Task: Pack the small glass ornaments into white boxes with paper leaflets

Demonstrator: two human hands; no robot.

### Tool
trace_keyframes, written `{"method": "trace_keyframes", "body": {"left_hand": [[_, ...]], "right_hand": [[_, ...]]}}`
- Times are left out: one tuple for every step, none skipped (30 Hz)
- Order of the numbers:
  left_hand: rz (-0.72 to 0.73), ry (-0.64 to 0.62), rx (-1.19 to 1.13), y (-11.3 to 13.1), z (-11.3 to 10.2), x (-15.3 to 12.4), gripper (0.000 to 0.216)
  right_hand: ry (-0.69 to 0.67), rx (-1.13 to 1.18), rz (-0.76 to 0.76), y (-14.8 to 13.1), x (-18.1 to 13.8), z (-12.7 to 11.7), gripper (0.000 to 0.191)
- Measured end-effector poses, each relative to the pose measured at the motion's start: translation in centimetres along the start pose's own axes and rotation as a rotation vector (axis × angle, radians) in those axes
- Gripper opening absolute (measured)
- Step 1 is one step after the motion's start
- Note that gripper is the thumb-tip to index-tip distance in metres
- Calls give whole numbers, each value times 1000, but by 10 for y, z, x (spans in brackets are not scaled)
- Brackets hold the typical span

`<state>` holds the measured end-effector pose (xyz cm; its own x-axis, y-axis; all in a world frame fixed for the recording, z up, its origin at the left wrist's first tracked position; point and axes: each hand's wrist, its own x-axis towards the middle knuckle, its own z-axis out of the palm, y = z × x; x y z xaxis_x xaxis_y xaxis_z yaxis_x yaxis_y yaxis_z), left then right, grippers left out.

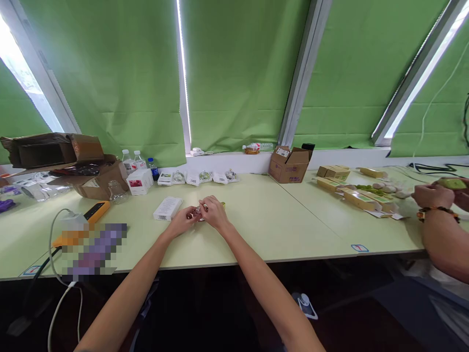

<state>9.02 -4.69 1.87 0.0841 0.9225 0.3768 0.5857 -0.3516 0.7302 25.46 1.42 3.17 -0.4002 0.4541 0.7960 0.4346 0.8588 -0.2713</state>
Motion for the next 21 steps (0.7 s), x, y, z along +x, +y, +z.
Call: {"method": "trace_keyframes", "body": {"left_hand": [[5,2,-2,-1,0,0,35],[9,4,-5,-1,1,1,35],[13,3,-7,-2,1,1,35],[16,1,-10,-3,1,1,35],[18,-3,-13,-4,2,1,35],[21,-5,-16,-4,2,2,35],[23,-8,-18,-5,2,2,35],[25,-9,-19,-6,3,2,35],[26,-8,-18,-6,3,2,35],[26,-6,-15,-7,3,2,35],[24,-4,-10,-7,3,2,35],[22,-3,-7,-7,3,2,35],[20,-3,-4,-8,3,2,35],[20,-4,-3,-8,3,2,34],[22,-6,-5,-8,3,2,34],[24,-9,-8,-8,3,2,33],[27,-10,-12,-8,3,2,33],[29,-10,-16,-7,3,2,33],[30,-10,-19,-7,3,1,34],[29,-8,-22,-7,3,1,34],[26,-7,-23,-6,2,1,34]], "right_hand": [[5,2,2,0,0,1,13],[13,6,1,0,-1,1,13],[24,12,0,0,-1,2,13],[37,19,-3,0,-1,2,13],[51,26,-5,-1,-1,3,13],[62,31,-5,-1,-1,3,12],[68,36,-2,-1,-1,3,12],[69,39,3,-1,-1,3,12],[67,42,10,0,-2,3,12],[63,49,17,0,-2,3,12],[61,61,25,0,-2,3,12],[59,79,33,1,-3,3,12],[58,100,41,2,-3,4,12],[57,122,50,2,-3,4,12],[59,144,61,3,-3,4,11],[61,161,74,3,-3,5,10],[64,174,88,3,-3,5,10],[66,183,103,4,-3,5,9],[69,189,116,4,-3,5,9],[70,193,127,4,-3,5,9],[70,195,133,4,-4,5,9]]}}
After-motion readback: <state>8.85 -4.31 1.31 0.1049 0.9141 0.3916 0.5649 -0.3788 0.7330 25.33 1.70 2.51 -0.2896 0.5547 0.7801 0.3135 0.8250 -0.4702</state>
